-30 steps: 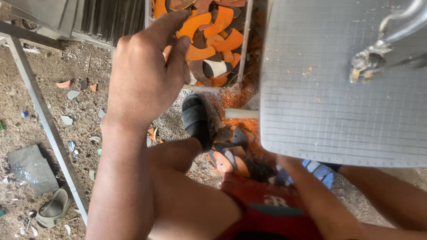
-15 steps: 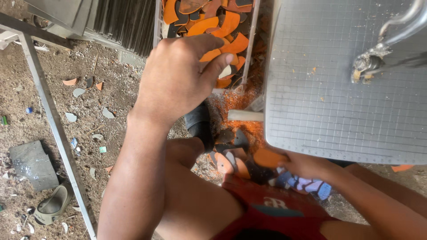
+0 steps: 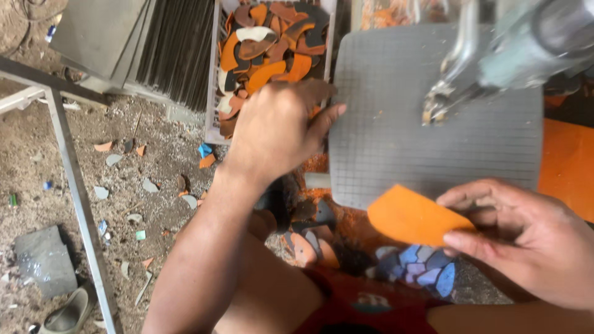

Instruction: The person repeatedly picks up small, curved shoe sole pieces from a white crate and grinds their edges against a vertical grinding wheel. After each piece is processed, it is placed back into the crate. The person wears black slide sandals and works at a bench with a grid mat under the grinder.

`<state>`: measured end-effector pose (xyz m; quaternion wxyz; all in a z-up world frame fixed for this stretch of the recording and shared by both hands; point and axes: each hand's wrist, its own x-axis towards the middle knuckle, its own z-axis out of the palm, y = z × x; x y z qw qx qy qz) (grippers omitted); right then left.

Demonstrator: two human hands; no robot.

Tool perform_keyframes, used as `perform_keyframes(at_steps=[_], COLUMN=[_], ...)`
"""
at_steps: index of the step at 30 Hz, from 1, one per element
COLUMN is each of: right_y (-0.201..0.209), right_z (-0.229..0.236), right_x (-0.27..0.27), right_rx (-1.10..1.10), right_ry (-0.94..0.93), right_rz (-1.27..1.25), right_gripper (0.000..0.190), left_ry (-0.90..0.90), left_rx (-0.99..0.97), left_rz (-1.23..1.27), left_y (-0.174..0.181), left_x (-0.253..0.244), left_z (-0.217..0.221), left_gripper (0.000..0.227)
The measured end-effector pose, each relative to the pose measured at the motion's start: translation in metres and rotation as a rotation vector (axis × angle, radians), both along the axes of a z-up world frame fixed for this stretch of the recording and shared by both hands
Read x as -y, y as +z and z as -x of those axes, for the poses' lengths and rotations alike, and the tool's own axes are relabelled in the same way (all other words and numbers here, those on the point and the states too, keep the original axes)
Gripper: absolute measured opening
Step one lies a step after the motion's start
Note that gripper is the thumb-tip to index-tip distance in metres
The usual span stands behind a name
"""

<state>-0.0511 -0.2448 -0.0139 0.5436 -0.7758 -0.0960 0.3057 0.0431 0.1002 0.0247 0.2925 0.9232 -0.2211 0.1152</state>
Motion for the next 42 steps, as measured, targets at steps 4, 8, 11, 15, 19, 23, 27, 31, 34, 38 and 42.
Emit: perform_keyframes(at_steps=[4, 8, 11, 15, 19, 23, 27, 31, 34, 38, 42], right_y=[0.004, 0.018, 0.021, 0.021, 0.015, 0.009, 0.006, 0.005, 0.006, 0.005, 0.005], right_z=[-0.01, -0.023, -0.034, -0.042, -0.052, -0.056, -0.053, -0.053, -0.052, -0.051, -0.051], right_x=[-0.013, -0.017, -0.016, -0.007, 0.001, 0.007, 0.008, 0.008, 0.006, 0.005, 0.004], right_rx=[0.282, 0.656, 0.68, 0.685, 0.87, 0.968, 0.955, 0.962, 0.956, 0.96, 0.962], right_ry=[-0.171, -0.102, 0.037, 0.152, 0.212, 0.22, 0.152, 0.157, 0.148, 0.138, 0.114], right_rz=[0.128, 0.489, 0.658, 0.58, 0.497, 0.424, 0.36, 0.372, 0.376, 0.374, 0.358], right_gripper=[0.038, 0.035, 0.042, 0.056, 0.043, 0.034, 0.028, 0.027, 0.027, 0.026, 0.027], left_ry=[-0.131, -0.28, -0.252, -0.224, -0.207, -0.191, -0.189, -0.19, -0.189, -0.189, -0.192], left_rx=[0.148, 0.095, 0.152, 0.153, 0.129, 0.125, 0.124, 0.137, 0.124, 0.129, 0.126], left_rz=[-0.008, -0.084, -0.111, -0.168, -0.157, -0.131, -0.124, -0.138, -0.136, -0.132, -0.125], left_y=[-0.001, -0.003, -0.009, -0.012, -0.014, -0.019, -0.024, -0.026, -0.026, -0.026, -0.026], left_x=[0.025, 0.063, 0.075, 0.076, 0.078, 0.077, 0.078, 0.08, 0.08, 0.08, 0.079], left_z=[0.024, 0.063, 0.067, 0.06, 0.054, 0.048, 0.04, 0.037, 0.037, 0.036, 0.035], left_gripper=[0.015, 0.023, 0.025, 0.021, 0.024, 0.033, 0.032, 0.027, 0.028, 0.027, 0.027])
